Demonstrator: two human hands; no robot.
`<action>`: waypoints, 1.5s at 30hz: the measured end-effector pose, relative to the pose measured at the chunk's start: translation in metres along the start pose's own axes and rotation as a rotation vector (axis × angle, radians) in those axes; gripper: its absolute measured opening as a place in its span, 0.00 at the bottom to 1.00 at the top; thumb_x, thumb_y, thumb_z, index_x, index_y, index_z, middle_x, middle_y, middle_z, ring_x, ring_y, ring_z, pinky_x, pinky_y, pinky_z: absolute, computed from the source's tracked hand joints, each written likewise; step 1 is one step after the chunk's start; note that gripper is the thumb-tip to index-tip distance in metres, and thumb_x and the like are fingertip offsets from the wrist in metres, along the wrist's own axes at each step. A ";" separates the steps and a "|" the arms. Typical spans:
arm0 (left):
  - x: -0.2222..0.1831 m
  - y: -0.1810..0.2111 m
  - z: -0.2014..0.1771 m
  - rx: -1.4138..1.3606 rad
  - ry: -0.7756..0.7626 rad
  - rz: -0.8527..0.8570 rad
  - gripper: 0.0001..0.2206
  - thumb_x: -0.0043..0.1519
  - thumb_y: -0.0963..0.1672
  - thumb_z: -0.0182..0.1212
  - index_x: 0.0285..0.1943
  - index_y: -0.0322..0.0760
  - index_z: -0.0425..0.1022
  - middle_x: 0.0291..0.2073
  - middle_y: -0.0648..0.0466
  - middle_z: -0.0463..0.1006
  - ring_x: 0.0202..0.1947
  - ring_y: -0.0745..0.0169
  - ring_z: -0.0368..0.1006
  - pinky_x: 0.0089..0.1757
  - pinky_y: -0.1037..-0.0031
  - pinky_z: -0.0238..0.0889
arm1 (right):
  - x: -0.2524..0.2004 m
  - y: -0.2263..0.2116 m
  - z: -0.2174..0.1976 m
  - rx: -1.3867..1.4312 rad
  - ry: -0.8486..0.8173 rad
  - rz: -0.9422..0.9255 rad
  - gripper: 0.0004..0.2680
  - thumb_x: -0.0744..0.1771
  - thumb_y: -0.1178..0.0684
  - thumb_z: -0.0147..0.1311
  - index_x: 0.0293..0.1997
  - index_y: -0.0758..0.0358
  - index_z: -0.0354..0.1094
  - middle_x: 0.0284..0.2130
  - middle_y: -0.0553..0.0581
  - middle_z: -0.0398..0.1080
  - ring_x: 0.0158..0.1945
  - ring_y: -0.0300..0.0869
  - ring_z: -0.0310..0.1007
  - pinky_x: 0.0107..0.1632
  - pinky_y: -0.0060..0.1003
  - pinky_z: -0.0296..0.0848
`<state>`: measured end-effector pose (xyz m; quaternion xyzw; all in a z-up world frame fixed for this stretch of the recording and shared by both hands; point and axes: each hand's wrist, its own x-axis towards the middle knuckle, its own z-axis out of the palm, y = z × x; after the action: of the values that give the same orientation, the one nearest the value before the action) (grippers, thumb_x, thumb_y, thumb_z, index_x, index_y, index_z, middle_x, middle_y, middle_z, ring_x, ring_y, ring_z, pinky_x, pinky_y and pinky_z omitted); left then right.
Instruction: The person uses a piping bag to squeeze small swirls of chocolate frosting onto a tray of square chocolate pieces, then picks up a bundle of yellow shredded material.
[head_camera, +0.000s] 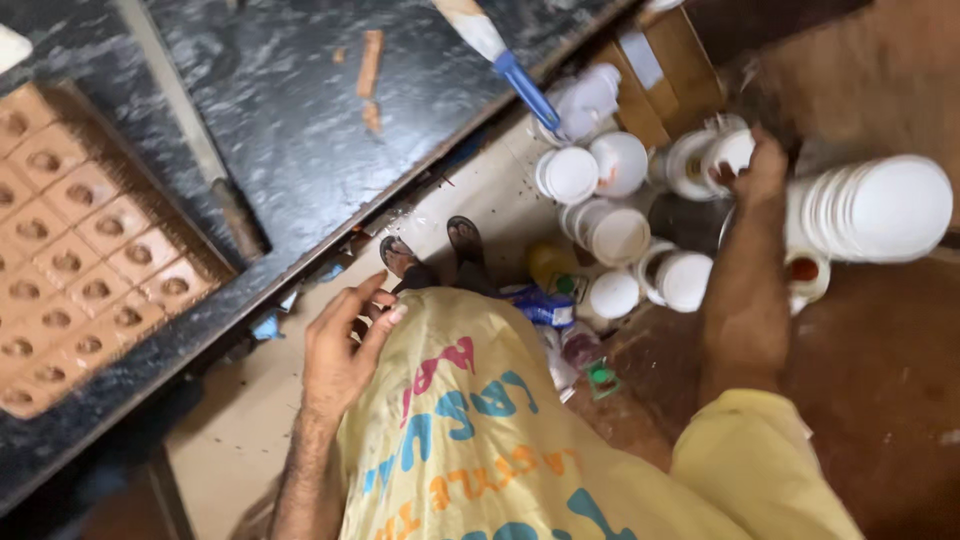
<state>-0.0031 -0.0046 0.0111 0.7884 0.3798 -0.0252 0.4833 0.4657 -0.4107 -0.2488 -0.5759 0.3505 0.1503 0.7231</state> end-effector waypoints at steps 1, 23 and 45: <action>-0.004 0.000 -0.001 0.010 -0.012 0.040 0.21 0.59 0.43 0.69 0.62 0.36 0.76 0.39 0.55 0.82 0.34 0.66 0.77 0.35 0.74 0.70 | -0.005 0.007 0.011 -0.040 -0.008 -0.020 0.07 0.69 0.53 0.60 0.49 0.62 0.72 0.36 0.59 0.68 0.28 0.43 0.71 0.31 0.41 0.73; -0.114 -0.184 -0.159 -0.330 0.892 -0.004 0.15 0.64 0.42 0.66 0.60 0.35 0.78 0.33 0.53 0.83 0.29 0.64 0.75 0.33 0.75 0.69 | -0.337 0.193 0.183 -0.277 -1.649 0.613 0.28 0.69 0.63 0.52 0.80 0.41 0.50 0.62 0.74 0.62 0.48 0.49 0.66 0.46 0.42 0.70; -0.071 -0.528 -0.361 0.221 0.844 -0.578 0.26 0.55 0.55 0.69 0.61 0.46 0.76 0.60 0.44 0.70 0.63 0.40 0.64 0.59 0.49 0.65 | -0.565 0.316 0.252 -0.603 -2.152 0.268 0.27 0.67 0.66 0.57 0.78 0.62 0.54 0.57 0.81 0.67 0.54 0.61 0.75 0.57 0.55 0.75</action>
<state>-0.5006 0.3661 -0.1604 0.6393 0.7385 0.1225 0.1757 -0.0470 0.0227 -0.0716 -0.2557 -0.4475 0.7240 0.4584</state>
